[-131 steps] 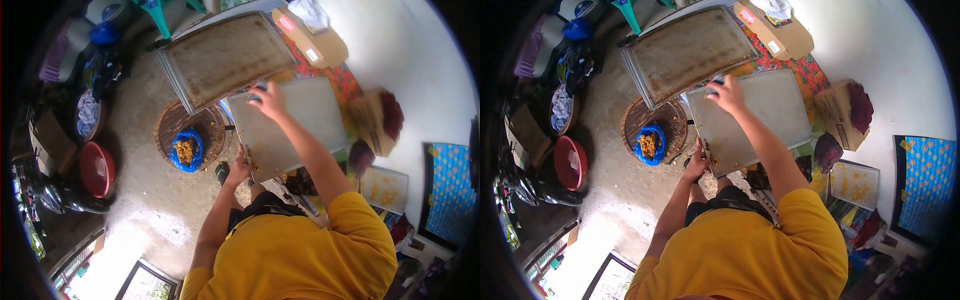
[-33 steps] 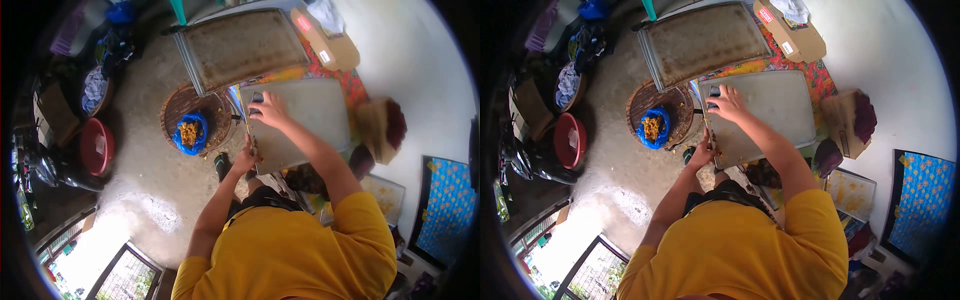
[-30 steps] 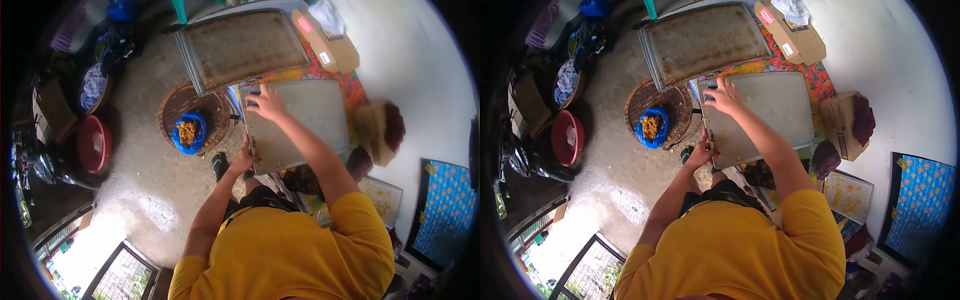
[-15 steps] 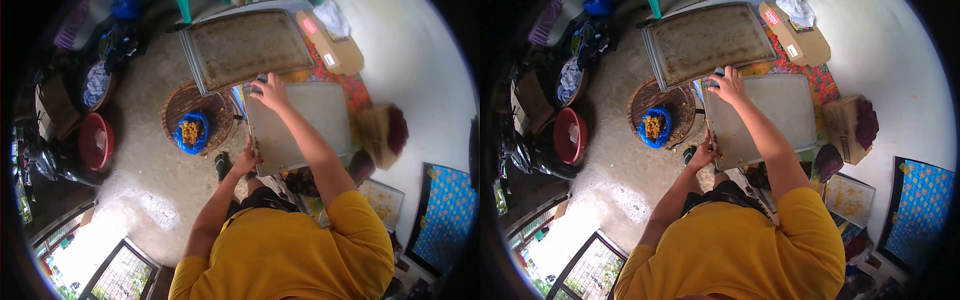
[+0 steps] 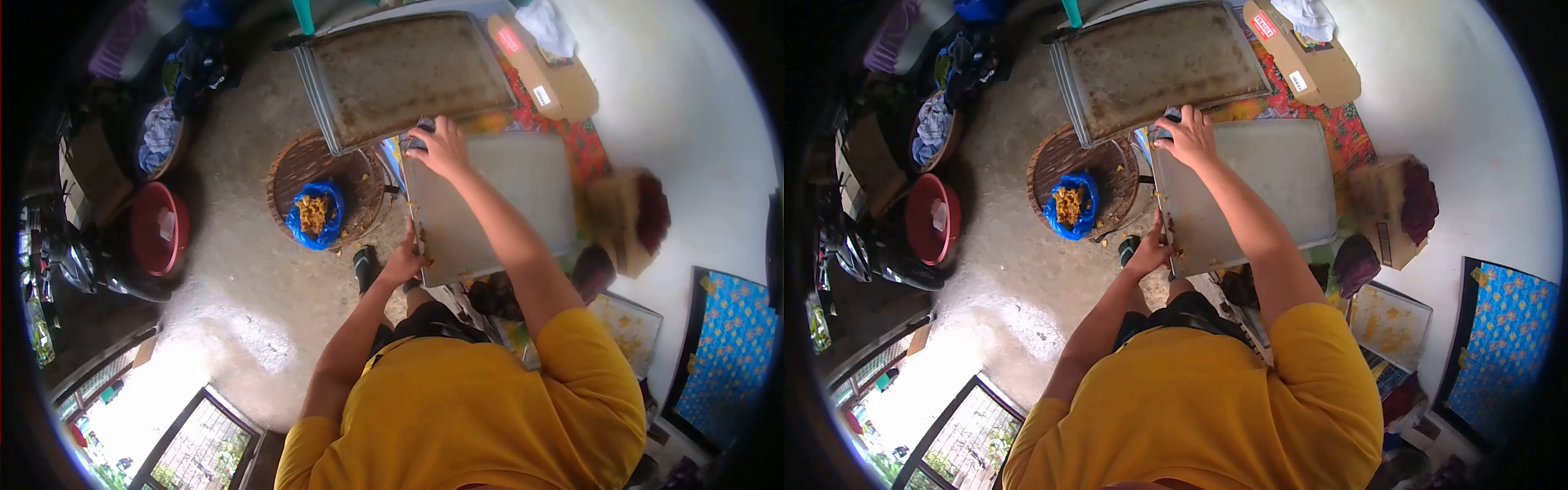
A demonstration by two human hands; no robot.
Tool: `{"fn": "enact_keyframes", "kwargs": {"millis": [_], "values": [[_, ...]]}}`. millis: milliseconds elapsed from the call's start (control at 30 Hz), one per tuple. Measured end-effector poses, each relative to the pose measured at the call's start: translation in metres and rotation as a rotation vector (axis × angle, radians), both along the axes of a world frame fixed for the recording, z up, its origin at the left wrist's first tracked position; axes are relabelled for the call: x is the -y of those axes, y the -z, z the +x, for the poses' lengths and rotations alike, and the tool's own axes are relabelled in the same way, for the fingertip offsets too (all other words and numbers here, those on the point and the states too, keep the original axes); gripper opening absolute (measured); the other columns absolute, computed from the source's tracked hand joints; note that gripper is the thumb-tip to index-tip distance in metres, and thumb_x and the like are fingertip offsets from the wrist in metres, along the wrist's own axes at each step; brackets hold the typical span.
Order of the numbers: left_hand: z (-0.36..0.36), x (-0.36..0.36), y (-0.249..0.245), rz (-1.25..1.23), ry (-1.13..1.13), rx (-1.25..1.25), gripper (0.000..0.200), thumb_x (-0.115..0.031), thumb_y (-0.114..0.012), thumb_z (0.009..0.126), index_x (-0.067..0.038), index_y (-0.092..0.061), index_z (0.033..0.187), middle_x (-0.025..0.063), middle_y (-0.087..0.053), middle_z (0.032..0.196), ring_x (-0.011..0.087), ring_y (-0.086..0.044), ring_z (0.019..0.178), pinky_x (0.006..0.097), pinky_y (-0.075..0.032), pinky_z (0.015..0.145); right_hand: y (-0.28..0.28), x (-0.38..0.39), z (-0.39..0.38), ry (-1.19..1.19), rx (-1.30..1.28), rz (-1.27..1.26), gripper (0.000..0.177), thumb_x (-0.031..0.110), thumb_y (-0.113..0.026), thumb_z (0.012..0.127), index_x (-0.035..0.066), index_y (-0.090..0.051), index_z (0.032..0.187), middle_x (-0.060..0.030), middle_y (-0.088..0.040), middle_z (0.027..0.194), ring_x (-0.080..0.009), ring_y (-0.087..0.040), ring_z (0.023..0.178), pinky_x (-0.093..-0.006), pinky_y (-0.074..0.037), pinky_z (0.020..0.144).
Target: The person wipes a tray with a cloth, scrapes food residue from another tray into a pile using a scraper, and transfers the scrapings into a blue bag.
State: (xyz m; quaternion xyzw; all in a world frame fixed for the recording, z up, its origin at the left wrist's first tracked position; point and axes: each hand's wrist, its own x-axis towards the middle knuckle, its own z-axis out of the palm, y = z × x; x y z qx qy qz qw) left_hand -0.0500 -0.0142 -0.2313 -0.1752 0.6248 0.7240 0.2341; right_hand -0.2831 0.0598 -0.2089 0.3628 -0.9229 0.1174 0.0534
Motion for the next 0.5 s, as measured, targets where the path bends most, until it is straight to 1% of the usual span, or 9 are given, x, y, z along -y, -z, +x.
{"fn": "enact_keyframes", "kwargs": {"millis": [33, 100, 133, 233, 333, 367, 433, 500], "values": [[0.001, 0.0, 0.0, 0.008, 0.005, 0.003, 0.099, 0.0, -0.052, 0.075, -0.014, 0.013, 0.148, 0.0179, -0.064, 0.09, 0.022, -0.06, 0.051, 0.0314, -0.05, 0.047, 0.001, -0.001, 0.001, -0.008, 0.002, 0.0, 0.037, 0.048, -0.07, 0.075, 0.031, -0.065, 0.107, -0.0092, -0.044, 0.103, -0.0296, -0.046, 0.101, -0.0426, -0.038, 0.084], [0.001, 0.001, 0.001, -0.016, 0.036, 0.027, 0.1, 0.001, -0.052, 0.076, -0.016, 0.015, 0.148, 0.0186, -0.063, 0.092, 0.021, -0.062, 0.061, 0.0312, -0.052, 0.05, 0.001, -0.009, 0.006, -0.042, 0.023, 0.028, 0.036, 0.05, -0.069, 0.074, 0.033, -0.065, 0.106, -0.0095, -0.044, 0.105, -0.0293, -0.046, 0.102, -0.0419, -0.039, 0.084], [0.0, 0.001, 0.0, -0.025, 0.048, 0.038, 0.1, 0.001, -0.053, 0.077, -0.017, 0.016, 0.148, 0.019, -0.063, 0.093, 0.0205, -0.063, 0.066, 0.031, -0.053, 0.051, -0.001, -0.014, 0.015, -0.053, 0.051, 0.038, 0.037, 0.049, -0.07, 0.074, 0.032, -0.066, 0.106, -0.0098, -0.045, 0.105, -0.0302, -0.046, 0.103, -0.0423, -0.039, 0.084], [-0.001, 0.003, -0.004, -0.046, 0.055, 0.018, 0.1, 0.002, -0.052, 0.078, -0.018, 0.017, 0.148, 0.0185, -0.063, 0.093, 0.0206, -0.063, 0.066, 0.0309, -0.053, 0.051, -0.014, -0.019, 0.028, -0.077, 0.142, 0.09, 0.037, 0.048, -0.071, 0.073, 0.03, -0.066, 0.105, -0.0102, -0.047, 0.106, -0.0314, -0.045, 0.104, -0.0429, -0.04, 0.084], [-0.001, 0.003, -0.006, -0.003, 0.043, 0.024, 0.1, 0.002, -0.052, 0.077, -0.018, 0.017, 0.148, 0.0187, -0.063, 0.093, 0.021, -0.063, 0.066, 0.0305, -0.053, 0.051, -0.009, -0.005, 0.007, 0.015, -0.003, 0.022, 0.036, 0.047, -0.071, 0.073, 0.029, -0.067, 0.104, -0.0104, -0.046, 0.106, -0.0313, -0.046, 0.103, -0.0423, -0.04, 0.084], [0.0, 0.003, -0.003, 0.005, 0.03, 0.011, 0.1, 0.001, -0.053, 0.076, -0.016, 0.015, 0.148, 0.0187, -0.063, 0.092, 0.0212, -0.062, 0.061, 0.0309, -0.052, 0.049, -0.007, -0.003, 0.003, 0.037, 0.005, 0.027, 0.035, 0.046, -0.071, 0.073, 0.029, -0.067, 0.104, -0.0109, -0.046, 0.106, -0.0317, -0.046, 0.103, -0.0422, -0.04, 0.084], [0.002, 0.001, 0.003, 0.021, 0.007, -0.015, 0.1, -0.001, -0.054, 0.075, -0.013, 0.013, 0.148, 0.0186, -0.063, 0.089, 0.0217, -0.06, 0.052, 0.0315, -0.049, 0.047, -0.009, -0.006, 0.01, -0.006, 0.02, 0.053, 0.035, 0.046, -0.071, 0.073, 0.03, -0.067, 0.104, -0.0109, -0.047, 0.106, -0.032, -0.047, 0.102, -0.0418, -0.041, 0.084], [0.002, 0.002, 0.004, -0.003, 0.019, -0.005, 0.099, -0.001, -0.054, 0.076, -0.012, 0.013, 0.148, 0.0189, -0.063, 0.09, 0.022, -0.06, 0.053, 0.0317, -0.05, 0.047, -0.014, -0.014, 0.024, -0.051, 0.035, 0.063, 0.035, 0.046, -0.072, 0.071, 0.03, -0.067, 0.103, -0.0098, -0.047, 0.104, -0.0321, -0.048, 0.1, -0.0409, -0.041, 0.084]]}}
